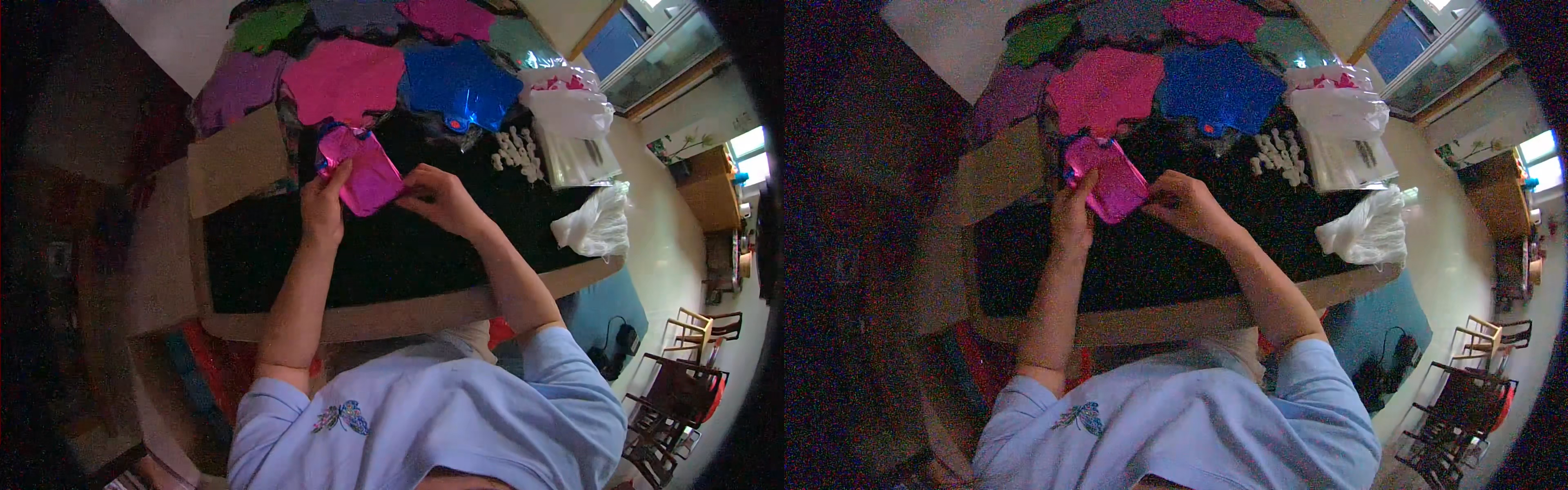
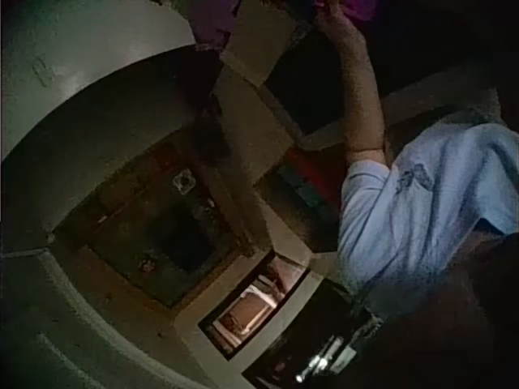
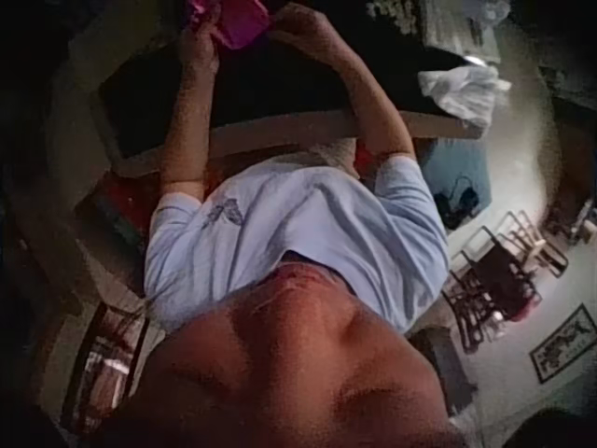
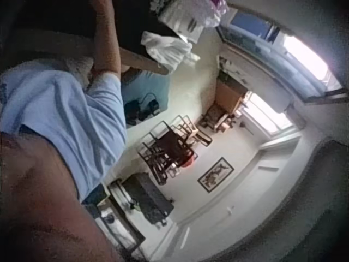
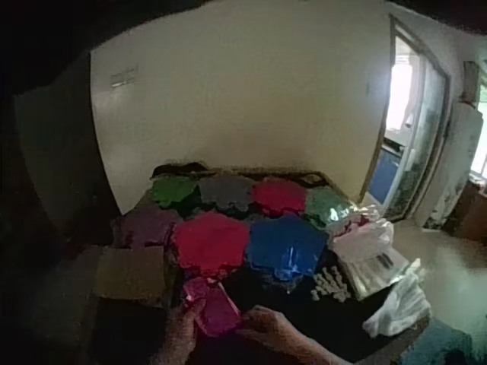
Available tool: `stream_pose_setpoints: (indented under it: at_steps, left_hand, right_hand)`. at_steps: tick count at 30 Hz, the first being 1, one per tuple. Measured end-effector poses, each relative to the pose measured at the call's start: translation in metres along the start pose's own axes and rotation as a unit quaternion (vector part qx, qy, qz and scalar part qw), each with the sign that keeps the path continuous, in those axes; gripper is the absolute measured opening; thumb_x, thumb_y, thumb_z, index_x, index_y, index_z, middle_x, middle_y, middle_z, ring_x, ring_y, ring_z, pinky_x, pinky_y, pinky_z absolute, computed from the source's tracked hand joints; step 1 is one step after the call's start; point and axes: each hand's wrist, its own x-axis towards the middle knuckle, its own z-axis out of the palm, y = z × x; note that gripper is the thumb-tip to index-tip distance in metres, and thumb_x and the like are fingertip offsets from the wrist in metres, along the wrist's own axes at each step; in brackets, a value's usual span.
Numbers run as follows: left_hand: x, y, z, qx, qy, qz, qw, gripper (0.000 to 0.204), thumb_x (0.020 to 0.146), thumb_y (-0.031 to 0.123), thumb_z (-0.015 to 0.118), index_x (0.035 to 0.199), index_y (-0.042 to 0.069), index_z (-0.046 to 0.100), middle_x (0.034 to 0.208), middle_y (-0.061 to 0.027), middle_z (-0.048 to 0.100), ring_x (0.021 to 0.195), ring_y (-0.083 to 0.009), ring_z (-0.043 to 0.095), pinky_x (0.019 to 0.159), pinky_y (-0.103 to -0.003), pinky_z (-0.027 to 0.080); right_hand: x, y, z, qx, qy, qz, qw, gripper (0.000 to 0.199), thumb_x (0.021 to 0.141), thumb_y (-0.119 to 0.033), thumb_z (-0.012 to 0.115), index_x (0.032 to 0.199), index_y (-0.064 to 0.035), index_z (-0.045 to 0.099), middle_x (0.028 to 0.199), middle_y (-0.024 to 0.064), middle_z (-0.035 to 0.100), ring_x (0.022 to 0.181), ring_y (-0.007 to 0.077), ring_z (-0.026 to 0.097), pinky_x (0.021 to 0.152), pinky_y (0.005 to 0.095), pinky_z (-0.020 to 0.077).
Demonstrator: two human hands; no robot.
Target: The person folds colorful fabric pieces by hand, then places each folded piece into individual clear plastic packaging bags.
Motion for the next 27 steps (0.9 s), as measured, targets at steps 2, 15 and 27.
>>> stream_pose_setpoints:
  at_steps: [2,15,27]
  left_hand:
    - [0.001,-0.002,0.0,0.012,0.013,0.01,1.0,0.026,0.078,0.017,0.065,0.098,0.001,0.061,0.096,-0.0053,0.061,0.089,-0.0139,0.055,0.083,-0.029,0.04]
    - [0.002,-0.005,0.0,-0.019,0.018,0.035,0.999,0.022,0.078,0.015,0.065,0.094,0.002,0.062,0.092,-0.0037,0.061,0.086,-0.0126,0.055,0.08,-0.027,0.041]
    - [-0.011,-0.004,0.01,0.139,-0.021,0.058,0.988,0.017,0.08,0.02,0.064,0.087,0.004,0.064,0.081,-0.0017,0.062,0.073,-0.0084,0.054,0.068,-0.025,0.043]
  right_hand:
    - [0.0,0.002,0.0,-0.002,0.007,0.0,1.0,0.015,0.077,-0.004,0.063,0.091,-0.001,0.058,0.092,0.0052,0.053,0.082,0.0127,0.055,0.07,0.0251,0.0473]
    - [0.003,0.004,0.0,0.189,0.057,0.067,0.978,0.016,0.076,-0.003,0.064,0.082,-0.0042,0.049,0.074,0.0017,0.054,0.074,0.0107,0.057,0.067,0.0264,0.0497]
    - [0.003,-0.002,0.004,0.157,0.14,0.01,0.978,0.023,0.078,-0.007,0.064,0.095,-0.0036,0.049,0.081,0.001,0.051,0.075,0.0086,0.051,0.069,0.0234,0.0434]
